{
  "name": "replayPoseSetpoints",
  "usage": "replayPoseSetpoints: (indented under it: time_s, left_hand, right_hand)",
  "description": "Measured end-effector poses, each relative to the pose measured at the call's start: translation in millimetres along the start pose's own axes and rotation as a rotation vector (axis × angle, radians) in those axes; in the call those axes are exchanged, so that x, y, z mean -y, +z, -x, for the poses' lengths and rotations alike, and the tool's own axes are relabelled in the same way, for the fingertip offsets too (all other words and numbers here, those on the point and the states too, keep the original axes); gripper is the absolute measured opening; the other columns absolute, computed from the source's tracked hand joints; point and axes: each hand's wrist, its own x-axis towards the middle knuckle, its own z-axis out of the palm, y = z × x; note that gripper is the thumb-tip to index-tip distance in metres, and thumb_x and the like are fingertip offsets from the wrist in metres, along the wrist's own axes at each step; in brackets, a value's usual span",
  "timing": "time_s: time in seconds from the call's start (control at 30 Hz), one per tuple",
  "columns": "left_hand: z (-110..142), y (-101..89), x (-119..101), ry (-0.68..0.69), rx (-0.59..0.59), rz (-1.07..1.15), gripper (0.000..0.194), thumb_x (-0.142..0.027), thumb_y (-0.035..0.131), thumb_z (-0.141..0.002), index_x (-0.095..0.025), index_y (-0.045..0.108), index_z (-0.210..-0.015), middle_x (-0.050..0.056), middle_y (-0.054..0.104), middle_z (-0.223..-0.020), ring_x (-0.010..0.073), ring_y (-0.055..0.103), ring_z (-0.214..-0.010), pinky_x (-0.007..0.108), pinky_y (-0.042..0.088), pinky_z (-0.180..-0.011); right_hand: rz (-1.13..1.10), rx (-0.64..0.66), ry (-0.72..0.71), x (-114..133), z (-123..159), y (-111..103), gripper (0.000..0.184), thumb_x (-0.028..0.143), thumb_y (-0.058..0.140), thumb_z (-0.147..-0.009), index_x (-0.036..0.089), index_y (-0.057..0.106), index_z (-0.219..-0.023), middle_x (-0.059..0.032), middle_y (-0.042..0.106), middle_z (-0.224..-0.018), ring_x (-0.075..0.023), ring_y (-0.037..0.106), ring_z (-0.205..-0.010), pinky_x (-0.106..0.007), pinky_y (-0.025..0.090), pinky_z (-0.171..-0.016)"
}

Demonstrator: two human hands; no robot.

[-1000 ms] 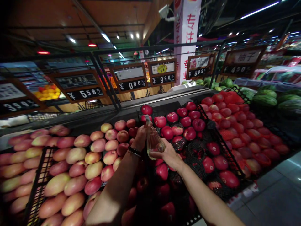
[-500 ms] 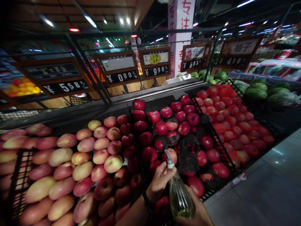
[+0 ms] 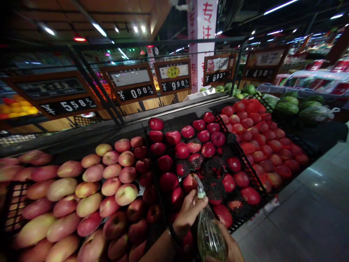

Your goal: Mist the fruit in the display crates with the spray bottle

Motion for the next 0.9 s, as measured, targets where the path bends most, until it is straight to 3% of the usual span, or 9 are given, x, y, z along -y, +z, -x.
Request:
replayPoseSetpoints:
  time_s: [0.1,0.27,0.43,0.53,0.73,0.9]
  left_hand:
    - [-25.8,-2.4,-31.2,0.062,-0.028,-0.067,0.061,-0.070,0.083,-0.091,-0.019,0.069,-0.121,0.004,0.071,-0.106,0.0201,0.066,-0.098,0.033,0.048,-0.090]
    - [-48.8,10.1,-71.2,0.082,-0.144,0.059,0.074,-0.077,0.090,-0.077,-0.018,0.070,-0.117,0.010,0.079,-0.104,0.0279,0.075,-0.096,0.035,0.055,-0.080]
    - [-51.6,22.2,-94.7,0.133,-0.125,0.036,0.048,-0.060,0.088,-0.087,-0.017,0.075,-0.104,0.012,0.083,-0.097,0.0245,0.075,-0.088,0.032,0.055,-0.076]
    - [-62.3,27.4,-101.6,0.155,-0.102,0.045,0.046,-0.058,0.087,-0.089,-0.016,0.075,-0.104,0.012,0.083,-0.096,0.0244,0.076,-0.087,0.033,0.056,-0.077]
    - [-104.4,41.5,-121.7,0.201,-0.072,0.030,0.054,-0.061,0.091,-0.085,-0.017,0.075,-0.110,0.007,0.077,-0.099,0.0212,0.073,-0.088,0.031,0.054,-0.078]
    - [-144.0,63.1,-146.3,0.273,-0.037,0.053,0.050,-0.061,0.092,-0.082,-0.017,0.074,-0.099,-0.001,0.067,-0.082,0.0130,0.058,-0.069,0.027,0.045,-0.066]
  right_hand:
    - [-0.071,0.102,-0.095,29.5,-23.5,2.9,0.088,0.058,0.096,-0.071,0.027,0.066,-0.148,-0.0127,0.079,-0.141,-0.0403,0.075,-0.130,-0.049,0.062,-0.113]
    - [-0.138,0.198,-0.208,66.8,-47.7,9.4,0.083,0.057,0.093,-0.082,0.030,0.059,-0.153,-0.0101,0.078,-0.142,-0.0363,0.074,-0.127,-0.048,0.059,-0.111]
    - [-0.198,0.170,-0.182,72.8,-57.6,10.0,0.083,0.056,0.095,-0.081,0.031,0.059,-0.151,-0.0096,0.077,-0.143,-0.0378,0.072,-0.132,-0.051,0.057,-0.115]
    - [-0.192,0.169,-0.198,80.1,-66.1,3.3,0.083,0.057,0.095,-0.080,0.029,0.060,-0.149,-0.0106,0.078,-0.140,-0.0388,0.074,-0.130,-0.053,0.058,-0.113]
    - [-0.140,0.109,-0.264,118.3,-88.3,-17.4,0.080,0.055,0.095,-0.081,0.025,0.061,-0.147,-0.0124,0.078,-0.140,-0.0390,0.073,-0.130,-0.054,0.059,-0.113]
    - [-0.081,-0.008,-0.299,140.5,-115.9,-37.9,0.084,0.057,0.094,-0.079,0.026,0.056,-0.146,-0.0106,0.079,-0.136,-0.0359,0.074,-0.125,-0.052,0.059,-0.111]
